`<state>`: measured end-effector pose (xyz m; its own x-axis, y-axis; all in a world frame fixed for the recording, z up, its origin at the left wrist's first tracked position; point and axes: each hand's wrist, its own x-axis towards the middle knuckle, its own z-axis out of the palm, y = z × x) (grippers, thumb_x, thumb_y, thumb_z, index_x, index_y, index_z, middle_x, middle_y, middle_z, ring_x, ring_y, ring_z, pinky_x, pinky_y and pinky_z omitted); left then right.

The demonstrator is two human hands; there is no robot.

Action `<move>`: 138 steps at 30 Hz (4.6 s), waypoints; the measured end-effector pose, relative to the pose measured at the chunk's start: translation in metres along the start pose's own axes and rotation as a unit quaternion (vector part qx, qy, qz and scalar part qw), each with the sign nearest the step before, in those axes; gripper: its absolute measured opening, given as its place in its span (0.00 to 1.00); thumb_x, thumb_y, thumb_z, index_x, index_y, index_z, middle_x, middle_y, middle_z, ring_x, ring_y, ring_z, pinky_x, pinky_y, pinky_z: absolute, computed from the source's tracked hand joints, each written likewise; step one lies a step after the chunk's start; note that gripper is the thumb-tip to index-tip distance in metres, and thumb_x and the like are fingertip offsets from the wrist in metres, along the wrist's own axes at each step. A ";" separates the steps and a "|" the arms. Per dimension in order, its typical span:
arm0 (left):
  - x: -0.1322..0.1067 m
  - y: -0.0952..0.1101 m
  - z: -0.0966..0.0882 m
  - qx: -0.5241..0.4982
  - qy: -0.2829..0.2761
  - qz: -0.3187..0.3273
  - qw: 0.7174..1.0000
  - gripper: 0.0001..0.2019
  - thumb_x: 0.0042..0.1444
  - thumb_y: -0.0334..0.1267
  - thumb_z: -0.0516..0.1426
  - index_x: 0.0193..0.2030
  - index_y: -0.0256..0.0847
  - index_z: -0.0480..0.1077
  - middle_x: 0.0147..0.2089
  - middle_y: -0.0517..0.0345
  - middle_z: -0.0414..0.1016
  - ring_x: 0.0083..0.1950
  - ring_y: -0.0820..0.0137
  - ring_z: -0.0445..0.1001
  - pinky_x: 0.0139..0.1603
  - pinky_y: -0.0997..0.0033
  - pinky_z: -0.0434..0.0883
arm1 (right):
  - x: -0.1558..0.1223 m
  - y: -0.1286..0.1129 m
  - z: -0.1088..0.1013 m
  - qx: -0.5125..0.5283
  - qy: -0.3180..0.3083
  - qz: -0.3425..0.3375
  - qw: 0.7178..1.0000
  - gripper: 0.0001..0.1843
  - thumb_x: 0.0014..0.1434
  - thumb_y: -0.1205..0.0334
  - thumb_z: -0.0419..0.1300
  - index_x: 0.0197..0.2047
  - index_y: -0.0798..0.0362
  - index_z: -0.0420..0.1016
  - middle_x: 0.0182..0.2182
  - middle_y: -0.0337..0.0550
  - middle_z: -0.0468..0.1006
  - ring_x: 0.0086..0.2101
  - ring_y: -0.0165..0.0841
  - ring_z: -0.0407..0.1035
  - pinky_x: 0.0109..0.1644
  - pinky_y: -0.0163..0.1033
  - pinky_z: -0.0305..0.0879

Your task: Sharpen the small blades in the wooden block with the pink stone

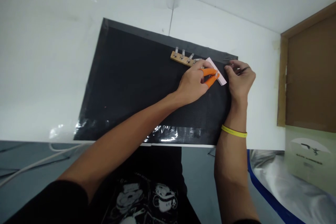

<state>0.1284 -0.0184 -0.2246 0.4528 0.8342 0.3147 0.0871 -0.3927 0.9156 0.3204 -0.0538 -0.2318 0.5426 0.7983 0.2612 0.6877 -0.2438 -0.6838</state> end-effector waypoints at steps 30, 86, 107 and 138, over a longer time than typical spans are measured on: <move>0.000 0.002 -0.002 0.018 -0.008 0.009 1.000 0.05 0.60 0.28 0.61 0.41 0.34 0.78 0.47 0.54 0.76 0.27 0.82 0.64 0.28 0.77 0.66 | 0.001 0.010 0.000 -0.025 -0.036 -0.075 0.996 0.14 0.62 0.61 0.60 0.50 0.50 0.78 0.39 0.41 0.77 0.33 0.33 0.69 0.44 0.44 0.70; -0.002 0.004 -0.005 0.042 -0.013 0.007 0.999 0.06 0.58 0.26 0.61 0.41 0.37 0.78 0.46 0.56 0.76 0.31 0.78 0.69 0.32 0.77 0.70 | -0.011 -0.013 -0.012 -0.178 -0.056 -0.061 0.981 0.09 0.65 0.58 0.52 0.41 0.49 0.72 0.42 0.49 0.72 0.40 0.42 0.68 0.49 0.51 0.66; -0.001 0.007 -0.007 0.043 -0.020 0.012 0.999 0.07 0.57 0.25 0.60 0.41 0.36 0.77 0.46 0.56 0.77 0.28 0.80 0.66 0.29 0.78 0.67 | -0.009 -0.016 -0.008 -0.198 -0.105 -0.036 0.974 0.10 0.66 0.59 0.45 0.43 0.49 0.65 0.45 0.50 0.72 0.40 0.43 0.68 0.51 0.55 0.65; 0.000 0.003 -0.005 0.030 -0.012 0.023 0.999 0.06 0.58 0.25 0.61 0.40 0.35 0.78 0.44 0.57 0.77 0.28 0.80 0.65 0.31 0.77 0.66 | 0.008 -0.007 -0.038 0.041 -0.219 0.023 0.975 0.30 0.51 0.63 0.65 0.59 0.51 0.75 0.30 0.38 0.73 0.28 0.30 0.61 0.32 0.38 0.62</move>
<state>0.1243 -0.0173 -0.2206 0.4793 0.8054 0.3489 0.1181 -0.4531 0.8836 0.3385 -0.0666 -0.1986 0.3008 0.9508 -0.0742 0.6168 -0.2533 -0.7453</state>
